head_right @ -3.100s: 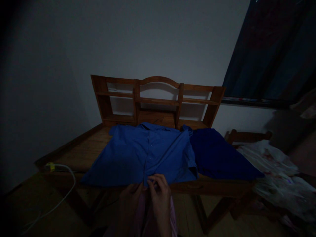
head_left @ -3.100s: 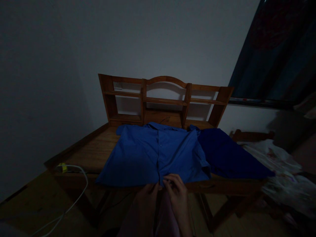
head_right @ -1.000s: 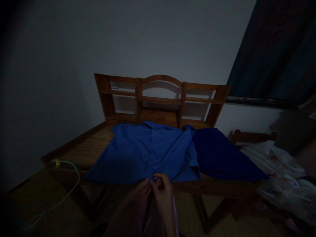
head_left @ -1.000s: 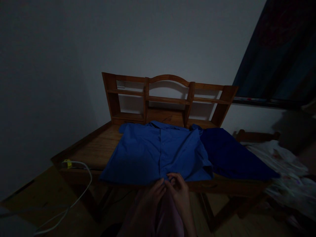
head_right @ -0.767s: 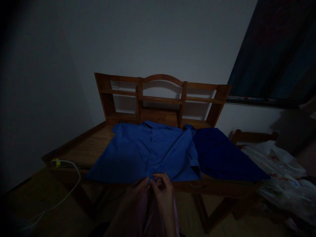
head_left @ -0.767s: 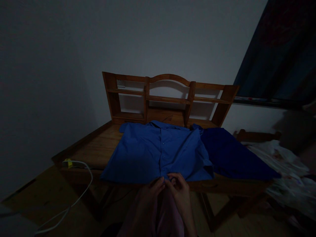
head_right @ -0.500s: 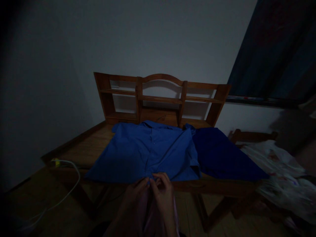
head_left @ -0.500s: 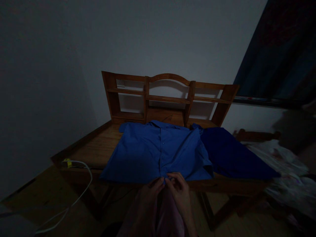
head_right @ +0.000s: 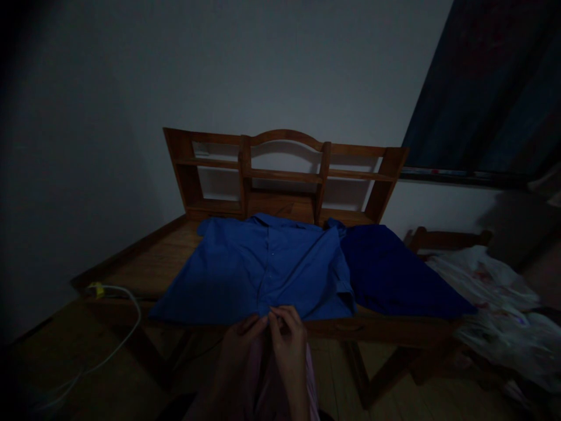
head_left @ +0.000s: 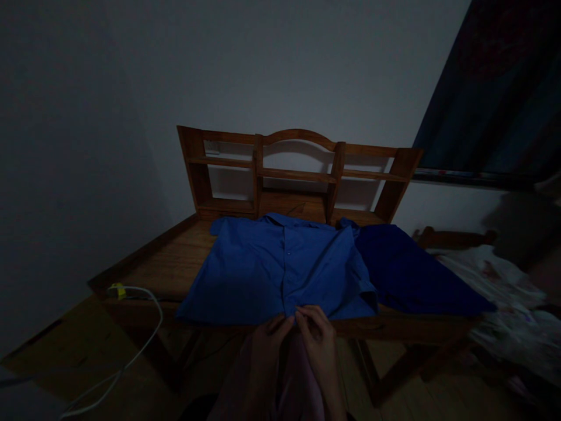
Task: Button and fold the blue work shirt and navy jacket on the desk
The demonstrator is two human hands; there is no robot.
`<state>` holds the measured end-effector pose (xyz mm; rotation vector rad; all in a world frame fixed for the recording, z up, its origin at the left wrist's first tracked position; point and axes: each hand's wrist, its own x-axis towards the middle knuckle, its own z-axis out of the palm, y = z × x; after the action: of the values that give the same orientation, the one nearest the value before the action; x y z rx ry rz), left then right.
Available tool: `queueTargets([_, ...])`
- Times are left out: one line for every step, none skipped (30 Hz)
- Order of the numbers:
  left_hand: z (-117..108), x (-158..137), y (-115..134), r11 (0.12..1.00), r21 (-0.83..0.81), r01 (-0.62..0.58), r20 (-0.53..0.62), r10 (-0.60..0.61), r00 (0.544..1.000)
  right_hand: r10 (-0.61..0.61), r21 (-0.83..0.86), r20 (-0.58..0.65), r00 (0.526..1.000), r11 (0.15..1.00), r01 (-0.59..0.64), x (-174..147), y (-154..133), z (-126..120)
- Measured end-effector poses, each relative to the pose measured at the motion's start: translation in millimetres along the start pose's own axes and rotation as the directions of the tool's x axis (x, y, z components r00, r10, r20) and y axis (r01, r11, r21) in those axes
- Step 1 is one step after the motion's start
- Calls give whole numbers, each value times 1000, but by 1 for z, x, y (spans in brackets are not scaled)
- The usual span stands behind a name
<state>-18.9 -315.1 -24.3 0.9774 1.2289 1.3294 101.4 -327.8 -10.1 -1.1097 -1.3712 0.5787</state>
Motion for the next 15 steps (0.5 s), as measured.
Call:
queueTargets([0, 0, 0, 1000, 23, -4, -6, 4, 1000, -8, -6, 2, 1000, 1000, 8, 0, 0, 0])
queueTargets([-1, 1, 0, 999, 43, -6, -14, 6, 1000, -15, -13, 6, 1000, 1000, 16, 0, 0, -1])
queueTargets([-1, 1, 0, 998, 63, -9, -21, 11, 1000, -21, -21, 15, 1000, 1000, 22, -1, 0, -1])
queueTargets([0, 2, 0, 997, 76, -13, -27, 15, 1000, -26, -30, 26, 999, 999, 27, -1, -1, -2])
queueTargets([1, 2, 0, 996, 84, -14, -31, 17, 999, -28, -36, 40, 999, 999, 30, -1, -1, -2])
queueTargets([2, 1, -1, 996, 90, -15, -35, 19, 999, -28, -39, 56, 998, 999, 31, -1, -1, -3])
queueTargets([4, 1, -1, 995, 94, -17, -39, 20, 999, -27, -38, 75, 997, 999, 30, -1, -2, -4])
queueTargets([5, -1, -1, 995, 95, -17, -42, 21, 999, -25, -36, 96, 995, 999, 29, -2, -3, -4])
queueTargets([6, -2, 0, 995, 95, -17, -41, 21, 999, -24, -37, 116, 993, 999, 28, -2, -4, -5])
queueTargets([7, -3, 0, 996, 93, -16, -41, 20, 999, -24, -39, 133, 991, 999, 29, -2, -5, -5])
queueTargets([7, -4, 0, 995, 94, -16, -40, 20, 999, -24, -43, 143, 989, 999, 31, -2, -6, -6])
queueTargets([6, -5, 1, 995, 97, -18, -38, 21, 999, -28, -47, 144, 989, 998, 35, -2, -7, -6])
queueTargets([5, -6, 2, 995, 100, -21, -35, 25, 999, -34, -48, 141, 989, 998, 41, -2, -7, -7])
queueTargets([4, -7, 2, 994, 103, -27, -33, 30, 999, -39, -46, 135, 990, 998, 46, -2, -8, -7])
queueTargets([2, -8, 3, 994, 106, -33, -32, 36, 999, -43, -44, 132, 990, 998, 49, -2, -8, -7])
